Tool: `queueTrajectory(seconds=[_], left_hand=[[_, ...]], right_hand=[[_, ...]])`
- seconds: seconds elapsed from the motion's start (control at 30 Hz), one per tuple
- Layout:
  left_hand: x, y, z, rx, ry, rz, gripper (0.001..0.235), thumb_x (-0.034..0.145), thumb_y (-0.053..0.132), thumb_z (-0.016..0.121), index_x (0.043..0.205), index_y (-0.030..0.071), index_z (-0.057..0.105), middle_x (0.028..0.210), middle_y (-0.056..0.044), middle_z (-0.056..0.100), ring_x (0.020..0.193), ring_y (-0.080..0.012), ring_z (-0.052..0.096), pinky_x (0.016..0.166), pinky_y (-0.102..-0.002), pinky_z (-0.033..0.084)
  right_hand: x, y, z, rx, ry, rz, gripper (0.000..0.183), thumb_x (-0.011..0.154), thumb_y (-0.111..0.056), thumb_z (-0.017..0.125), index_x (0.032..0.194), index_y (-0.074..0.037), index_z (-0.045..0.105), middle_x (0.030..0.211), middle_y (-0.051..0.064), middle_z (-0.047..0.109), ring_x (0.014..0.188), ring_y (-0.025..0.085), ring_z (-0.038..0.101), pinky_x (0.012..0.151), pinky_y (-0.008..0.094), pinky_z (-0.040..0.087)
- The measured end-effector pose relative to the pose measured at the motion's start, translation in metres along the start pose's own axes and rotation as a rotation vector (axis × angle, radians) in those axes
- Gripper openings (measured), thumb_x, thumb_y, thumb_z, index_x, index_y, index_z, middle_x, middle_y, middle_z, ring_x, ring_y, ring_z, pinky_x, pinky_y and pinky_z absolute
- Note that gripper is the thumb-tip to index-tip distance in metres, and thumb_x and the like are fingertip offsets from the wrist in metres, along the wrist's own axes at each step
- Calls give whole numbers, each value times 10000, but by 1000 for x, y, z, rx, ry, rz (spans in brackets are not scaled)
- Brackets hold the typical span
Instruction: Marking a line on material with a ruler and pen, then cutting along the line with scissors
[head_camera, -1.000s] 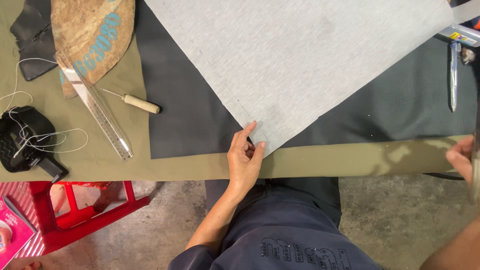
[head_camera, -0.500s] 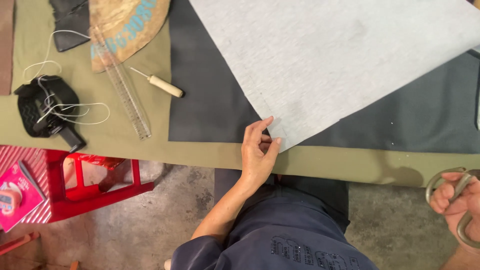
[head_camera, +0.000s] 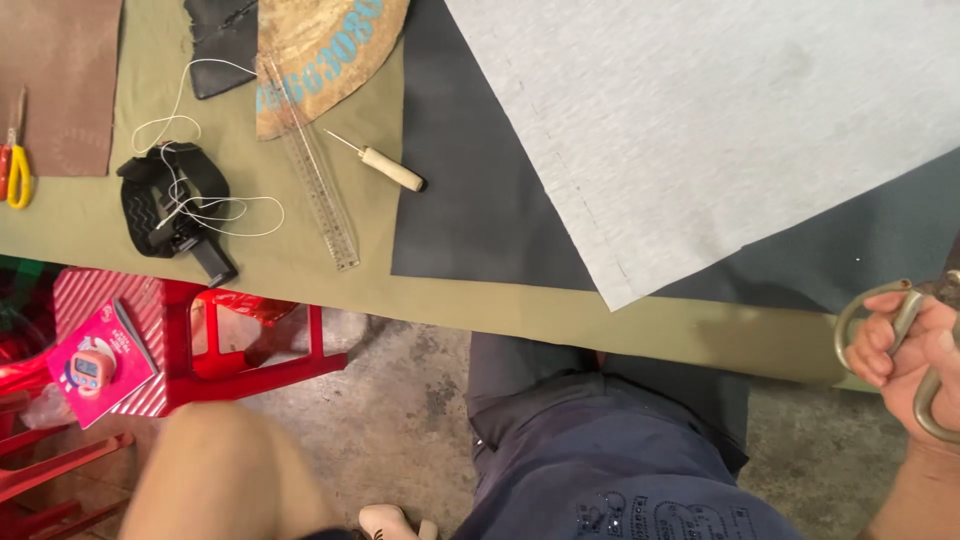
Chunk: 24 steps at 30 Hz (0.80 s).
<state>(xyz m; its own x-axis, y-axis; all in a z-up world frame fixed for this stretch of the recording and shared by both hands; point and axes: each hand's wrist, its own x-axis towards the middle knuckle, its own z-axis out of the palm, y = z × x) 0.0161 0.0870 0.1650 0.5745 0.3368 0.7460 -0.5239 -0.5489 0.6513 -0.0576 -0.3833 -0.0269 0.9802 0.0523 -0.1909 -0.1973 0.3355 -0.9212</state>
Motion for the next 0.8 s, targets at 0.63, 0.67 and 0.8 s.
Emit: queueTrajectory(seconds=[0.63,0.67,0.8], left_hand=[[-12,6,-5,-183,-111,-102,113,964,59,592,1067,37,635,1024,-115,652,977,-270,620,859,-377,530],[-13,10,-4,-196,-119,-109,114,965,60,592,1068,38,634,1023,-114,653,975,-271,619,861,-378,528],[-22,23,-9,-211,-116,-137,115,965,65,590,1070,41,631,1019,-110,657,966,-271,616,866,-381,519]], right_hand=[[14,4,25,-14,-160,42,623,1032,-516,638,1342,19,558,886,15,555,598,116,425,546,285,389],[14,6,29,42,-152,59,634,1006,-540,669,1331,-5,569,877,15,542,627,134,448,568,300,390],[9,5,47,26,-133,62,721,1050,-655,615,1371,-12,560,909,61,600,782,221,613,807,372,520]])
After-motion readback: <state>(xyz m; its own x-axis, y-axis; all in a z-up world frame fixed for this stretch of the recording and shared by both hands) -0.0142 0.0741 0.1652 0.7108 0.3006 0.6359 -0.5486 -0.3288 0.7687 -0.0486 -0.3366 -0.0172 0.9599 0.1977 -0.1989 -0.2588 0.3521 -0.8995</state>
